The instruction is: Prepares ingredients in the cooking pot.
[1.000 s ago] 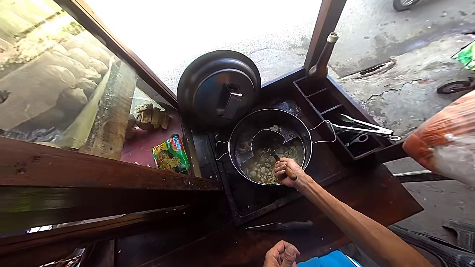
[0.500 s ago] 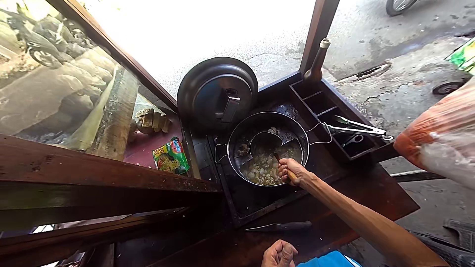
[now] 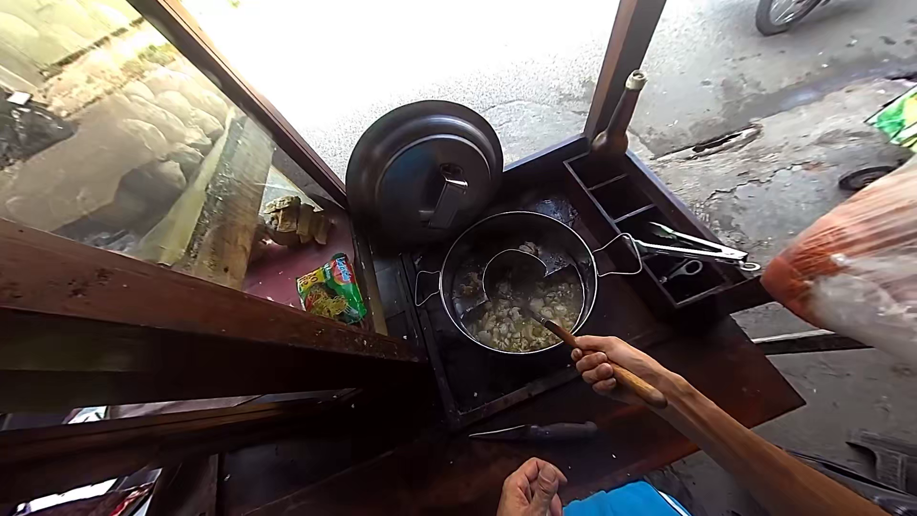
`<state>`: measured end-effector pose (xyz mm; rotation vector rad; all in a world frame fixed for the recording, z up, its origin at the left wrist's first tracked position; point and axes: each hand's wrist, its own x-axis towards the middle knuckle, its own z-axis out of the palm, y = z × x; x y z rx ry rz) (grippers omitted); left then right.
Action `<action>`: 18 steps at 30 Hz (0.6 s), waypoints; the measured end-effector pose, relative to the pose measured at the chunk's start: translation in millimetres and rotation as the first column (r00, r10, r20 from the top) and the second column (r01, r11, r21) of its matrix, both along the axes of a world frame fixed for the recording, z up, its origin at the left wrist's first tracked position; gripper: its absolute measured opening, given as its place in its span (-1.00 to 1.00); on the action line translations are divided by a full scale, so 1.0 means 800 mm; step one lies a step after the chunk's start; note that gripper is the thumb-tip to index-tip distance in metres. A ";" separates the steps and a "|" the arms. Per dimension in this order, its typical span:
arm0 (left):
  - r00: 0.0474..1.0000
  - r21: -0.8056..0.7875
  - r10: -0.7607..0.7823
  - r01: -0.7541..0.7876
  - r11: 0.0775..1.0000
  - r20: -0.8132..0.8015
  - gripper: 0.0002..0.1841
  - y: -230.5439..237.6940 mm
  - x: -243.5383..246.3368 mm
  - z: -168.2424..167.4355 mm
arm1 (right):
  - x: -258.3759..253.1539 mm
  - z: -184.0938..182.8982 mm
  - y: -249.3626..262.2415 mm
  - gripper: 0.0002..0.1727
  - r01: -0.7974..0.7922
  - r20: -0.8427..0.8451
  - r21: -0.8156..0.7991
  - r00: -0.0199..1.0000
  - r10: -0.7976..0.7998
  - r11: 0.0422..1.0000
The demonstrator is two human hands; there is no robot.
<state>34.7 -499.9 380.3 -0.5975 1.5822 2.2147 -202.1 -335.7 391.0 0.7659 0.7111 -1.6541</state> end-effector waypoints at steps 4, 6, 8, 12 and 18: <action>1.000 0.015 -0.002 0.002 1.000 -0.003 -0.68 0.002 0.000 -0.003 | 0.016 0.019 0.014 -0.56 0.008 -0.028 0.024 1.000 -0.007 1.000; 1.000 0.021 -0.004 0.004 1.000 -0.008 -0.68 0.002 0.000 -0.004 | 0.020 0.029 0.021 -0.56 0.018 -0.036 0.021 0.999 -0.017 1.000; 1.000 0.024 -0.006 0.006 1.000 -0.014 -0.68 0.002 0.001 -0.005 | 0.024 0.037 0.027 -0.56 0.034 -0.031 0.004 0.999 -0.033 0.999; 1.000 0.034 -0.002 0.002 0.999 -0.006 -0.68 0.003 0.002 -0.007 | 0.032 0.045 0.037 -0.55 0.046 -0.027 -0.003 0.999 -0.046 0.999; 1.000 0.027 -0.004 0.004 1.000 -0.001 -0.68 0.003 0.003 -0.006 | 0.046 0.052 0.043 -0.52 0.042 -0.068 0.018 0.997 -0.041 0.999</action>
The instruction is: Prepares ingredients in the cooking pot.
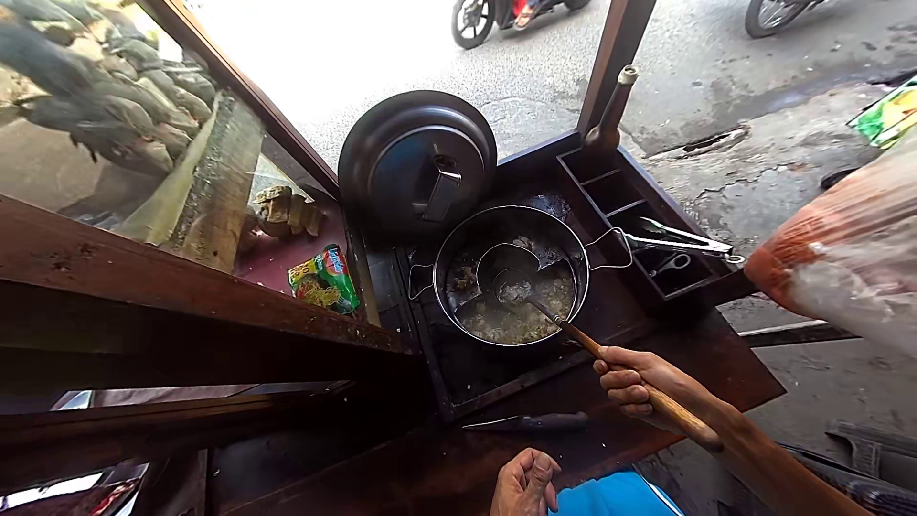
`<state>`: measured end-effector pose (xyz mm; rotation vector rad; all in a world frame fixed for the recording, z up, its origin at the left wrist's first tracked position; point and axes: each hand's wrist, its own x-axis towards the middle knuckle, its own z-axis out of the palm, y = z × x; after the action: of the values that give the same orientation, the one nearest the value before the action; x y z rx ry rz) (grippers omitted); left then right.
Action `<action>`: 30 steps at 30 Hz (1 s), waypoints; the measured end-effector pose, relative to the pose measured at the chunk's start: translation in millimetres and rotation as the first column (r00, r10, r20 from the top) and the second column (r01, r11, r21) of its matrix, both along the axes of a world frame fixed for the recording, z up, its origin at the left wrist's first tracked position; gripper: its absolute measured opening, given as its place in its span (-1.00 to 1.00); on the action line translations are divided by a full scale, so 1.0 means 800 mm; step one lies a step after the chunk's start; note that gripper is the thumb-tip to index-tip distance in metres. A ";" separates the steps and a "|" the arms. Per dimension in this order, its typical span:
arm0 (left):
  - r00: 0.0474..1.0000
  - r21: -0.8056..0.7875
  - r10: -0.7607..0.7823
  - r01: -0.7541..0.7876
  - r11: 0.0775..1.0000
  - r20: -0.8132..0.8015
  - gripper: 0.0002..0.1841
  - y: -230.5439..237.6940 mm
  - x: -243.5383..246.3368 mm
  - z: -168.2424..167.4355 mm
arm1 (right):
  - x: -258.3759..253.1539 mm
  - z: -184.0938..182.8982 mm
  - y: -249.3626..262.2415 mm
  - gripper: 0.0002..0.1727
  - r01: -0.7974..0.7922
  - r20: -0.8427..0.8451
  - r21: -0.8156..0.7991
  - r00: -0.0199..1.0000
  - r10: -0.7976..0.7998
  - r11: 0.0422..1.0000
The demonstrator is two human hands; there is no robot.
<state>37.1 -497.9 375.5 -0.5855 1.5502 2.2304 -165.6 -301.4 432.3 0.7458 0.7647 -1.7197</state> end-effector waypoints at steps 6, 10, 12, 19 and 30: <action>1.000 0.002 -0.005 0.005 1.000 -0.004 -0.68 0.000 0.000 0.001 | 0.017 0.010 -0.005 -0.55 -0.103 -0.162 0.202 0.977 0.137 0.974; 1.000 -0.020 -0.022 0.022 1.000 -0.005 -0.65 0.000 0.000 0.002 | 0.023 0.018 -0.005 -0.54 -0.139 -0.221 0.264 0.955 0.200 0.955; 1.000 -0.020 -0.023 0.023 1.000 -0.007 -0.65 0.000 0.001 0.002 | 0.021 0.022 -0.002 -0.53 -0.126 -0.198 0.228 0.965 0.173 0.965; 1.000 -0.009 -0.017 0.017 1.000 -0.019 -0.65 -0.002 0.003 0.000 | -0.007 0.061 0.032 -0.53 0.071 0.100 -0.320 0.994 -0.041 0.945; 1.000 0.015 -0.017 0.017 1.000 -0.023 -0.65 -0.001 0.003 -0.002 | -0.047 0.116 -0.014 -0.56 -0.087 -0.282 -0.135 0.958 0.046 0.987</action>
<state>39.6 -498.5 374.0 -0.5421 1.5426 2.2416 -203.3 -312.8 525.0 0.3773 0.8331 -1.8184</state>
